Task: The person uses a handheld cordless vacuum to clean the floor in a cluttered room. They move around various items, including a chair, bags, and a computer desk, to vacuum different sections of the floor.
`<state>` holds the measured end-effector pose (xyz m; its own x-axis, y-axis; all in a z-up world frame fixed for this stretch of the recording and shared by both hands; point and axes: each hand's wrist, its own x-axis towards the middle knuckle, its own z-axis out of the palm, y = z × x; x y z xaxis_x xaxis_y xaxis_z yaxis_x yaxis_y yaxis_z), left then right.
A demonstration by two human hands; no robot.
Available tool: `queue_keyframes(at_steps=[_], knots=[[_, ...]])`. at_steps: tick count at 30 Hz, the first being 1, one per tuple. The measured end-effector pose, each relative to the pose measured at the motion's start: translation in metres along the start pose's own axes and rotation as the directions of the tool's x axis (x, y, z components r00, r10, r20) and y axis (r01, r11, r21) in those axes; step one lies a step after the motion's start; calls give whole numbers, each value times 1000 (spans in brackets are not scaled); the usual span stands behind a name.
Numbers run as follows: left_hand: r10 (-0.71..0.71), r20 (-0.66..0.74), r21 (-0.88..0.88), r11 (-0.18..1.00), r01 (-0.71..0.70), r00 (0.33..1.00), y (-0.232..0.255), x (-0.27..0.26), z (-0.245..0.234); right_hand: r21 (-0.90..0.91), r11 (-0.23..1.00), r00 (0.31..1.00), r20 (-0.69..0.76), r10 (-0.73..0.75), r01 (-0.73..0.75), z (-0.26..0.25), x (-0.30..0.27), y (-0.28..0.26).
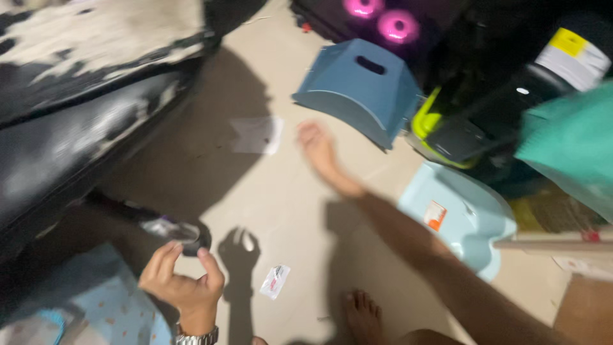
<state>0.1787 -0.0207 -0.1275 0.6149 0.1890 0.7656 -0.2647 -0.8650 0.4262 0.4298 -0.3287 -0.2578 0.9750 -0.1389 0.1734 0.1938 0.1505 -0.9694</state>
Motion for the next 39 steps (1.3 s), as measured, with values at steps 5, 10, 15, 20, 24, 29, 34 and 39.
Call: queue_keyframes(at_steps=[5,10,15,20,24,29,34,39], knots=[[-37,160,-173,983,65,986,34,10,51,-953,285,994,89,-65,104,-122,41,-120],[-82,321,-284,942,179,943,55,8,73,-968,179,979,191,68,176,-162,81,-146],[-94,396,-291,930,223,913,62,3,87,-977,93,949,210,234,193,-173,138,-138],[-132,519,-252,921,299,845,74,-15,80,-969,-53,950,223,217,239,-151,116,-135],[-177,627,-183,913,365,759,76,-16,69,-959,63,925,282,254,275,-121,82,-156],[-270,709,-144,849,509,651,74,-16,57,-922,201,873,380,306,331,-76,41,-176],[-453,695,-174,648,742,558,72,-15,61,-854,511,848,338,409,95,-48,16,-178],[-501,669,-259,535,804,549,75,-12,53,-367,666,526,416,742,-649,16,-6,-133]])
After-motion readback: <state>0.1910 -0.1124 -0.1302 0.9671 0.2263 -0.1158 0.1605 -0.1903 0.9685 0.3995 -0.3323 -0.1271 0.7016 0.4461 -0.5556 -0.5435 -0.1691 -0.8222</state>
